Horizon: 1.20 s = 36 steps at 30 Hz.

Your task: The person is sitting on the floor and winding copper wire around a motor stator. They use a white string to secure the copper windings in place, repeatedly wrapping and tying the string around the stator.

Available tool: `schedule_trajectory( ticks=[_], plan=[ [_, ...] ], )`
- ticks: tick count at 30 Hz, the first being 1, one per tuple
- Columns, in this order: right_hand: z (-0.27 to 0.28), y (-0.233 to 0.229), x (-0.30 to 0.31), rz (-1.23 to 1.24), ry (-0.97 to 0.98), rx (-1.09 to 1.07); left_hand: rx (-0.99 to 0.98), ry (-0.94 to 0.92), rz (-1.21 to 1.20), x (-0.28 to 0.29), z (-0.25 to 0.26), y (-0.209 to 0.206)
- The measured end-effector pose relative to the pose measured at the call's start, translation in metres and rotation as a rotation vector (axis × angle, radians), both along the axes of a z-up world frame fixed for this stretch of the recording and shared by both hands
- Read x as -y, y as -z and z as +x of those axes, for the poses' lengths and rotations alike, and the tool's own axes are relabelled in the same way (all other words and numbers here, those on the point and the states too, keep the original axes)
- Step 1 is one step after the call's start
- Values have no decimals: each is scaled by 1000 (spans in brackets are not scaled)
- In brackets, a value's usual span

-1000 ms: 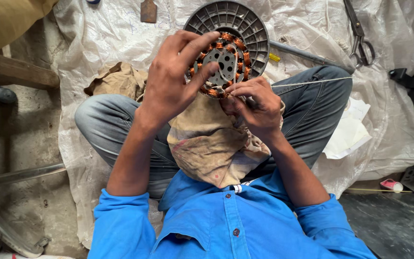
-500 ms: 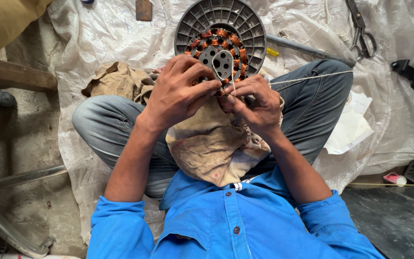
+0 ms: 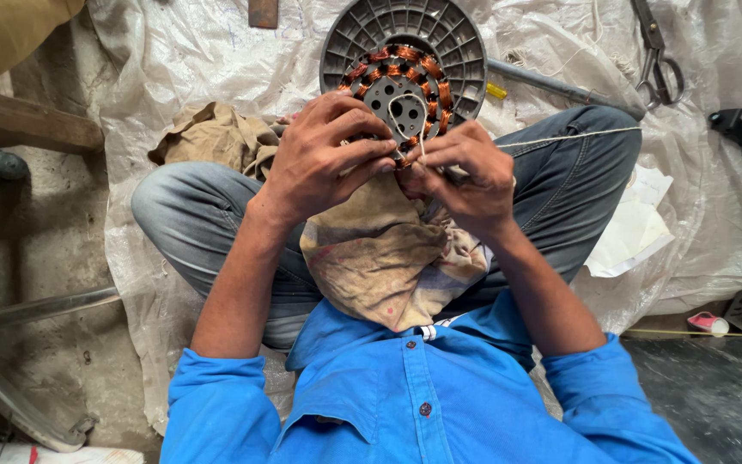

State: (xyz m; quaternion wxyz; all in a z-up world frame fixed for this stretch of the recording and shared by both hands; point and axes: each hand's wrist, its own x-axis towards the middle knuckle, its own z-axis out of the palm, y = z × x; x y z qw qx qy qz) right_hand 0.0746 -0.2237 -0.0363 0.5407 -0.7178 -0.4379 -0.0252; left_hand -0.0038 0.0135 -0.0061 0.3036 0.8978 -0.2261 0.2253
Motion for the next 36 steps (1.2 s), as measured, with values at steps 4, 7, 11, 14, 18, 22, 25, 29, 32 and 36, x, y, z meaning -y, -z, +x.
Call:
schedule_trajectory(
  ticks=[4, 7, 11, 14, 18, 22, 25, 29, 32, 36],
  plan=[
    [26, -7, -14, -44, -71, 185, 11, -23, 9, 2, 0, -1],
    [37, -9, -23, -82, -71, 298, -8, -20, -5, 0, 0, -2],
    [41, -7, -24, -115, -46, 305, -17, -23, -14, 0, -1, 0],
    [43, -6, -25, -126, -47, 264, -10, -23, -10, 0, -1, 0],
    [44, -8, -30, -205, 6, 298, -21, -47, 19, 2, -2, 0],
    [43, -10, -31, -284, 25, 261, -29, -70, 51, 3, -4, 0],
    [44, -8, -29, -290, 46, 302, -31, -59, 55, 4, -5, -2],
    [43, -2, -23, -187, 149, 184, -18, -66, 67, 7, -5, 0],
    [33, 2, -7, -138, 295, 15, -16, -70, 56, 8, -4, 3],
    [-4, 17, 22, -156, 353, 62, -34, -74, 26, 7, -6, 6]
  ],
)
